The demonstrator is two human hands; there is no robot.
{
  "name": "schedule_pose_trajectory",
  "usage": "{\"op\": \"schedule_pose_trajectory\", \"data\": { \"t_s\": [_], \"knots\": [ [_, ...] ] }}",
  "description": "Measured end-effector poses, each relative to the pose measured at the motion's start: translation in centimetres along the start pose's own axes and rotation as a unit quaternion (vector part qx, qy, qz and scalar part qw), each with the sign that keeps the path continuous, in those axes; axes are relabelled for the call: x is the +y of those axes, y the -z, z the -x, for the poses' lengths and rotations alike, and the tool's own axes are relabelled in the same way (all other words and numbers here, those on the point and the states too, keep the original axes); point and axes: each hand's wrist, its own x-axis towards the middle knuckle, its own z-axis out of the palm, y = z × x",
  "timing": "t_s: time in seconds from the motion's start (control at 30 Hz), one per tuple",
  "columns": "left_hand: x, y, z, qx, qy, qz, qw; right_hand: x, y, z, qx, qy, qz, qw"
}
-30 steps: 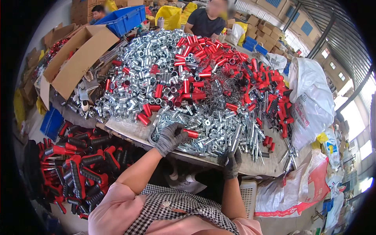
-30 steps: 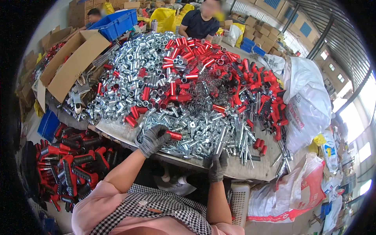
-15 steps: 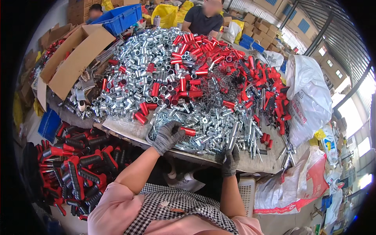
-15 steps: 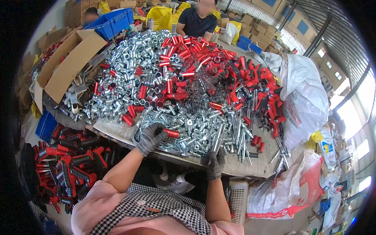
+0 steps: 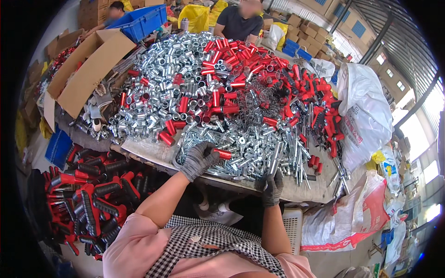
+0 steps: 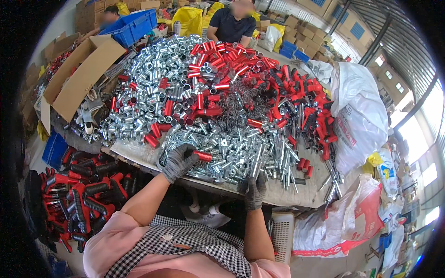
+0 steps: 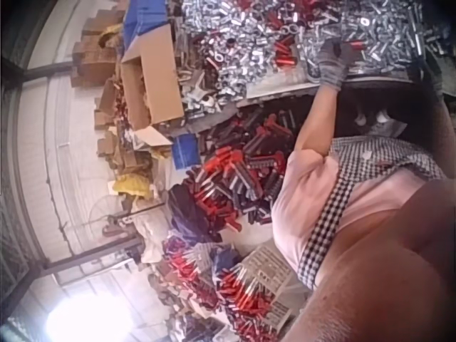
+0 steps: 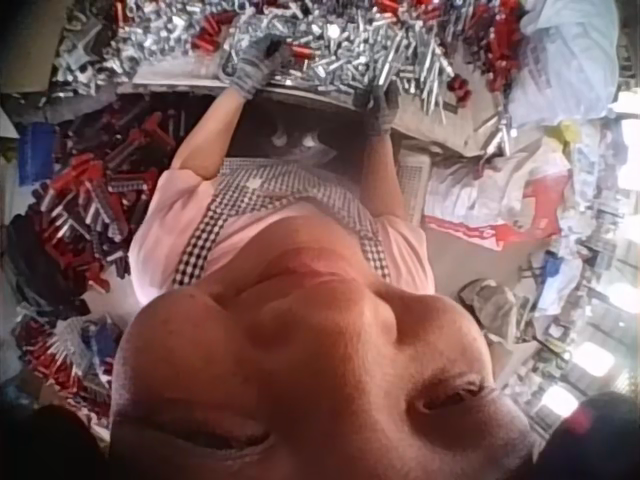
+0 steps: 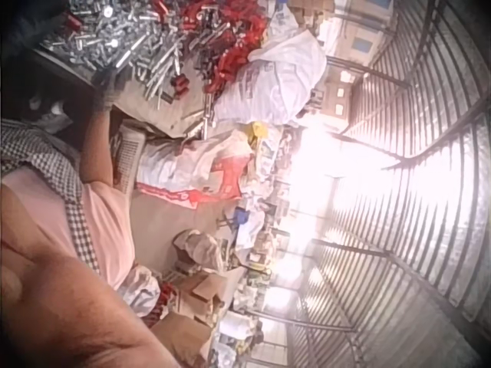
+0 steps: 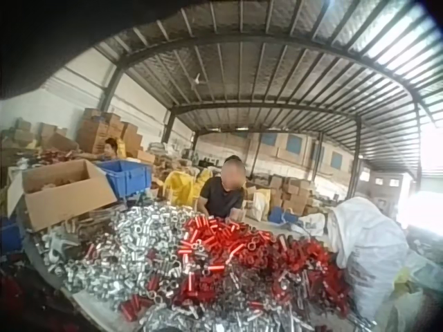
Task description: Assembling metal hardware components by hand and using a manual press tool.
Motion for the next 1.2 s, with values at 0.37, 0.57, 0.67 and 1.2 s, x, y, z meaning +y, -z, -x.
{"op": "schedule_pose_trajectory", "data": {
  "t_s": [0.37,0.57,0.67,1.2],
  "knots": [
    [0.3,-0.2,-0.3,0.06,-0.025,0.041,0.997,0.8,0.5,-0.6,-0.001,0.023,0.045,0.999],
    [0.5,0.1,-0.2,0.121,-0.059,0.142,0.981,0.8,0.4,-0.4,0.001,0.006,0.025,1.0],
    [1.3,0.5,0.0,0.107,-0.02,0.239,0.965,0.1,0.8,-0.3,-0.004,0.032,0.061,0.998],
    [8.8,3.7,0.2,0.031,-0.08,0.227,0.97,-11.9,-4.5,6.5,-0.141,-0.108,-0.017,0.984]
  ]
}}
